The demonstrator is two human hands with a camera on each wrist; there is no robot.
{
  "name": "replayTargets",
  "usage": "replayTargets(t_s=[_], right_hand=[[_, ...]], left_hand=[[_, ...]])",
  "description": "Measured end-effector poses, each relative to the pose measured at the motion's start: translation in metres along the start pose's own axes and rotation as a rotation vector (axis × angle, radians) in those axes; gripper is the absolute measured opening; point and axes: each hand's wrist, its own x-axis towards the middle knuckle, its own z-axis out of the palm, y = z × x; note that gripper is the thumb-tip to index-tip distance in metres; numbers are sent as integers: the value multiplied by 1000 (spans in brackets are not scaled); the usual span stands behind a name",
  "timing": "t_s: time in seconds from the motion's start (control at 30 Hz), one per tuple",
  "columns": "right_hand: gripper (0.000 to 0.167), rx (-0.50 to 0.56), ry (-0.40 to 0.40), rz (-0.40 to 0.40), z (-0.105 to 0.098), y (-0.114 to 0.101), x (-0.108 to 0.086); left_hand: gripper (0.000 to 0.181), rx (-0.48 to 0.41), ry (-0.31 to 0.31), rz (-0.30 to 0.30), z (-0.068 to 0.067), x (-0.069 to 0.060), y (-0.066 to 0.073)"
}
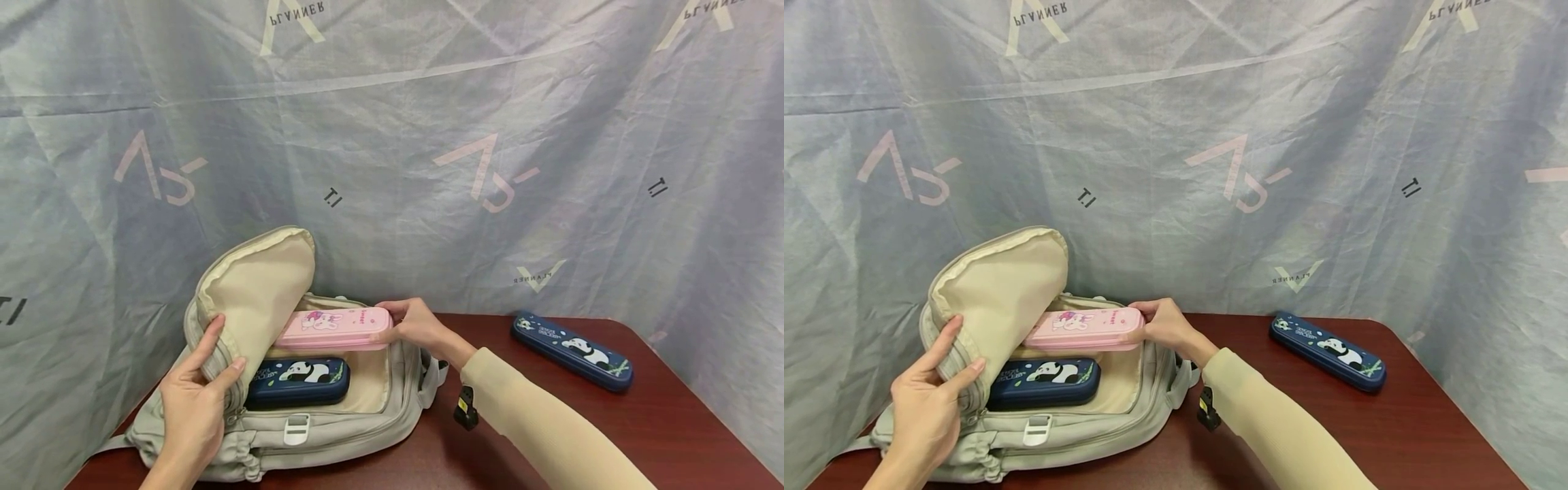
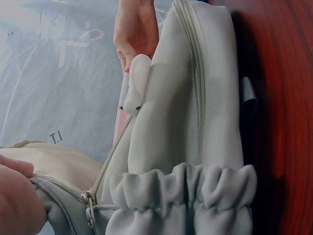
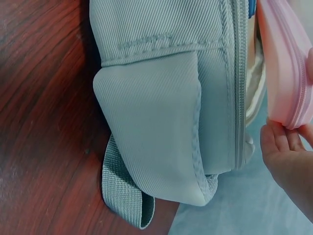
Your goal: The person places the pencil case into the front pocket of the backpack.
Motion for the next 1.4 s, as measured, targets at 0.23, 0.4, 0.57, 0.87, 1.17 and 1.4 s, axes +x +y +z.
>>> replayTargets(t_s=[0.23,0.4,0.57,0.87,1.17,1.4], right_hand=[[55,-5,-13,-21,4,-2,3],[54,8,-26,-43,7,-2,7],[52,21,-36,-65,9,-1,12],[49,28,-55,-67,15,-3,14],[64,47,-44,-38,21,-4,20],[71,30,-30,-30,26,-4,23]], left_hand=[[68,-5,-4,0,0,0,0],[68,9,-9,-3,-1,0,0],[68,7,-10,-13,-1,0,0],[67,10,-11,-10,0,-1,1],[66,22,-18,14,0,-1,0],[65,9,-23,35,2,-1,0]])
